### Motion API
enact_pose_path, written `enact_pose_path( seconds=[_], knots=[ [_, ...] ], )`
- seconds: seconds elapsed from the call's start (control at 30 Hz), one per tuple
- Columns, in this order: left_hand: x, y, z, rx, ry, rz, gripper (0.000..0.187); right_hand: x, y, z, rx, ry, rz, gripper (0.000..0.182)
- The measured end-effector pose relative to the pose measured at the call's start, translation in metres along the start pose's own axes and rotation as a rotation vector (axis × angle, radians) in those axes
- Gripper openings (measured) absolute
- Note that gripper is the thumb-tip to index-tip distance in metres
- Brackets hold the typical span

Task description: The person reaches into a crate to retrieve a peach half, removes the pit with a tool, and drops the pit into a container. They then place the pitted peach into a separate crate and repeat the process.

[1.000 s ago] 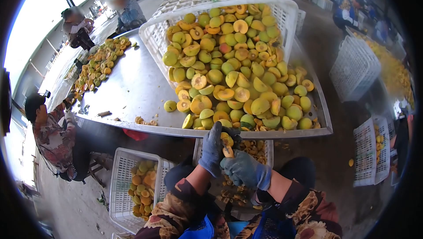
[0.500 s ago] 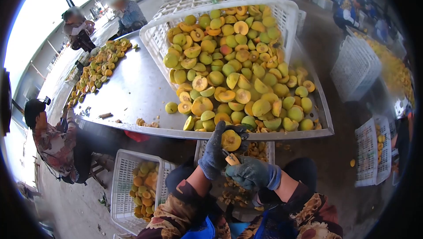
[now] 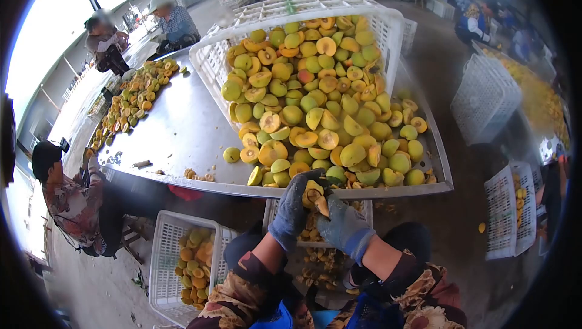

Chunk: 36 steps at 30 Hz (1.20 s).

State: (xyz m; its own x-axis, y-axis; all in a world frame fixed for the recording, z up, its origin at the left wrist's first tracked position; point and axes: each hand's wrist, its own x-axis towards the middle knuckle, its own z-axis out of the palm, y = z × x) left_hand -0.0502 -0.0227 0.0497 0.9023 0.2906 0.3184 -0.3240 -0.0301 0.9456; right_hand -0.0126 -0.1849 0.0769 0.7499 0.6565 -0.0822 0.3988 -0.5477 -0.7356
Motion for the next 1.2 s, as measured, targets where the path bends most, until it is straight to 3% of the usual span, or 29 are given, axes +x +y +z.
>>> enact_pose_path(
  seconds=[0.1, 0.13, 0.23, 0.33, 0.47, 0.53, 0.6, 0.63, 0.7, 0.8, 0.87, 0.97, 1.07, 1.13, 1.2],
  knots=[
    [0.001, 0.014, 0.0, -0.1, 0.051, -0.087, 0.034, -0.016, -0.005, 0.001, -0.145, -0.158, 0.062, 0.037],
    [0.003, 0.008, 0.0, -0.401, 0.033, -0.203, 0.037, -0.021, -0.007, 0.001, -0.205, -0.206, 0.082, 0.037],
    [0.001, 0.001, 0.001, -0.346, 0.095, -0.163, 0.034, -0.028, 0.017, 0.007, -0.248, -0.181, -0.072, 0.035],
    [0.003, 0.005, -0.003, -0.119, 0.202, -0.086, 0.033, -0.032, 0.02, -0.002, -0.303, -0.229, 0.093, 0.032],
    [-0.014, 0.05, -0.041, -0.289, 0.29, -0.188, 0.032, -0.04, 0.019, -0.014, -0.327, -0.257, 0.106, 0.033],
    [-0.028, 0.082, -0.082, -0.073, 0.393, -0.287, 0.028, -0.042, 0.014, -0.019, -0.329, -0.282, 0.127, 0.036],
    [-0.05, 0.094, -0.142, 0.591, 0.481, -0.303, 0.025, -0.048, 0.014, -0.02, -0.349, -0.294, 0.086, 0.036],
    [-0.056, 0.124, -0.156, 1.12, 0.394, -0.327, 0.031, -0.05, 0.017, -0.018, -0.355, -0.294, 0.07, 0.037],
    [-0.064, 0.153, -0.158, 1.8, 0.332, -0.691, 0.04, -0.054, 0.034, -0.005, -0.377, -0.296, -0.071, 0.035],
    [-0.055, 0.14, -0.156, 1.655, 0.237, -0.523, 0.048, -0.051, 0.035, 0.009, -0.381, -0.368, -0.167, 0.035],
    [-0.03, 0.112, -0.141, 1.48, 0.159, -0.547, 0.052, -0.055, 0.008, 0.001, -0.317, -0.388, -0.076, 0.035],
    [0.015, 0.062, -0.13, 1.395, 0.039, -0.612, 0.06, -0.057, 0.03, 0.012, -0.366, -0.388, -0.127, 0.036],
    [0.048, 0.029, -0.132, 1.412, -0.183, -0.727, 0.059, -0.061, 0.004, -0.014, -0.305, -0.404, 0.03, 0.036],
    [0.06, -0.006, -0.148, 1.349, -0.279, -0.737, 0.058, -0.059, 0.016, -0.014, -0.28, -0.443, 0.064, 0.036],
    [0.064, -0.002, -0.151, 1.383, -0.291, -0.7, 0.053, -0.055, 0.035, -0.008, -0.28, -0.414, 0.029, 0.039]
  ],
)
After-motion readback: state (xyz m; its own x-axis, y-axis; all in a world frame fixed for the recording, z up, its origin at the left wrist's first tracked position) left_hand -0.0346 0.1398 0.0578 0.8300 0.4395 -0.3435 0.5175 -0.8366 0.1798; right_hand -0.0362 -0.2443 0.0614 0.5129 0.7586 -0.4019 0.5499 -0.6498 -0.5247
